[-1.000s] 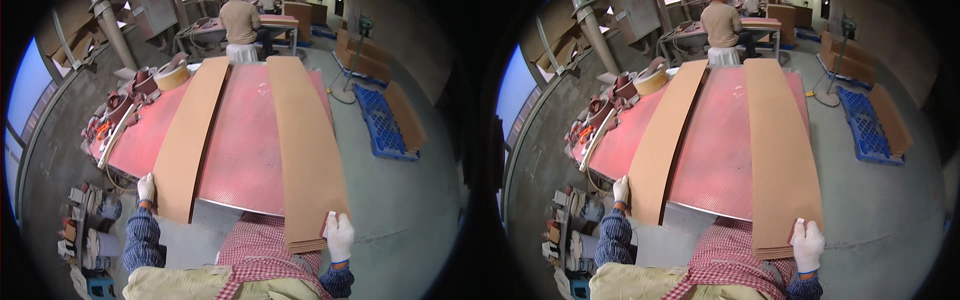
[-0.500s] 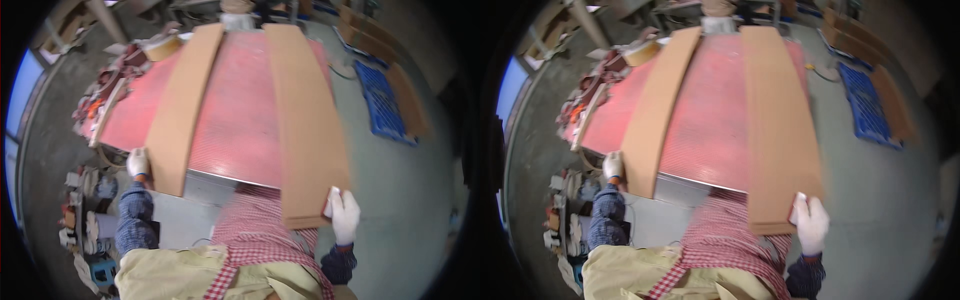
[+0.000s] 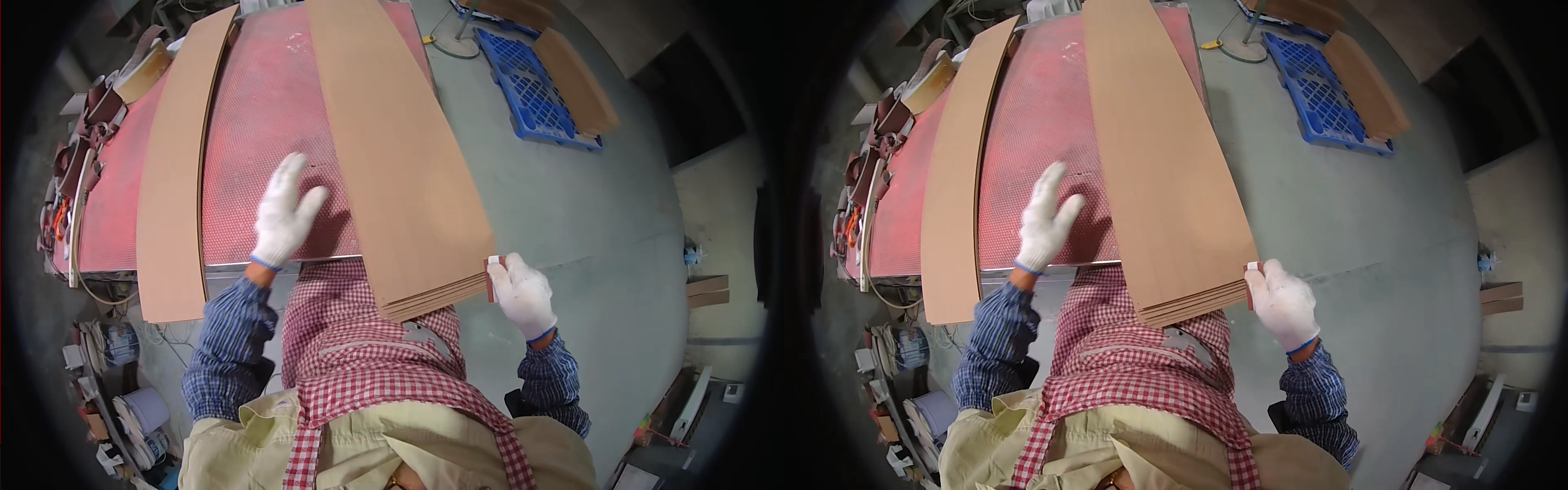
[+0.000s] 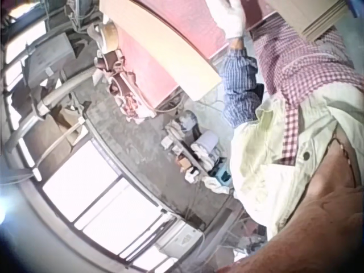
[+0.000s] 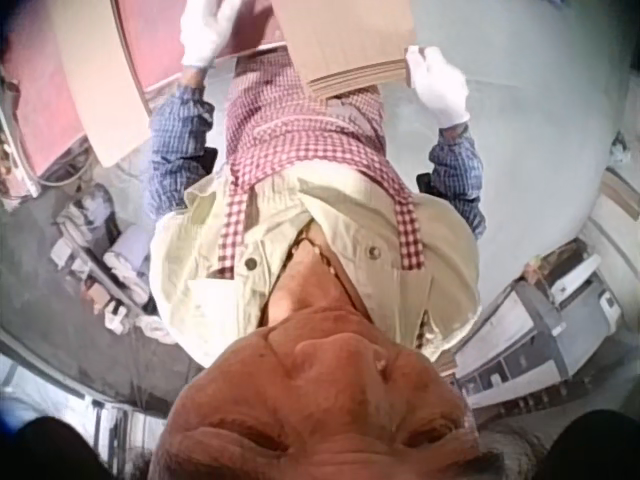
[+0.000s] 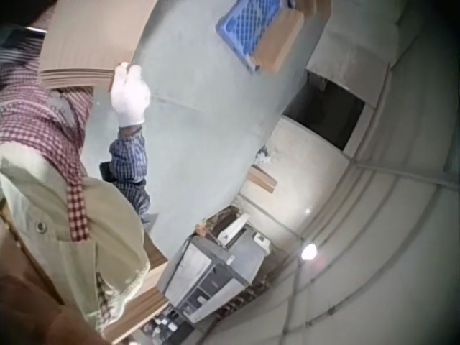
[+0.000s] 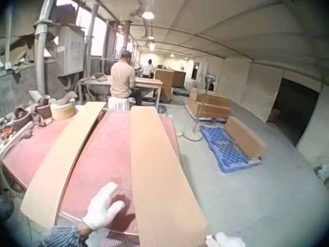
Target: The recorder is sanding the surfaces and edges of several large, curved wooden panels using a small sanding block.
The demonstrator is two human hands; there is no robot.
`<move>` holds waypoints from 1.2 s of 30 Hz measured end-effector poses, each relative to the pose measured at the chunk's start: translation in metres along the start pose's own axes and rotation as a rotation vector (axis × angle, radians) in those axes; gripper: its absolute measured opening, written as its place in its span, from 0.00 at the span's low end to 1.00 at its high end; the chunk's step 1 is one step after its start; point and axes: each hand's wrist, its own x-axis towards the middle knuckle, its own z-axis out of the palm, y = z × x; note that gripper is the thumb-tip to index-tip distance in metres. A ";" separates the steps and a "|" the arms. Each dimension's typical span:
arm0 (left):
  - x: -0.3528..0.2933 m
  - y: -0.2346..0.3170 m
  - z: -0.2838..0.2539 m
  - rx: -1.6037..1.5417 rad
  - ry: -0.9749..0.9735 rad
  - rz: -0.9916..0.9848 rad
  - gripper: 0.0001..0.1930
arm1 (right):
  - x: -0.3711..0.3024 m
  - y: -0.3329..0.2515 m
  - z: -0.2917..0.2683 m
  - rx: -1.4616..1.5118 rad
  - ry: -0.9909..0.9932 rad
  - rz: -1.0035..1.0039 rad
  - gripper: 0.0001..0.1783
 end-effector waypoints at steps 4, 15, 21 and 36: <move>0.016 0.023 0.044 -0.191 -0.001 0.030 0.35 | -0.002 0.007 0.008 -0.023 -0.003 -0.034 0.19; 0.014 0.019 0.063 -0.253 -0.019 0.079 0.33 | 0.035 -0.008 0.016 -0.197 0.150 -0.275 0.17; 0.006 0.021 0.054 -0.244 -0.071 0.039 0.34 | 0.146 -0.047 0.018 -0.374 0.116 -0.368 0.17; 0.005 0.020 0.051 -0.294 -0.082 0.029 0.36 | 0.373 -0.139 0.012 -0.266 0.080 -0.401 0.26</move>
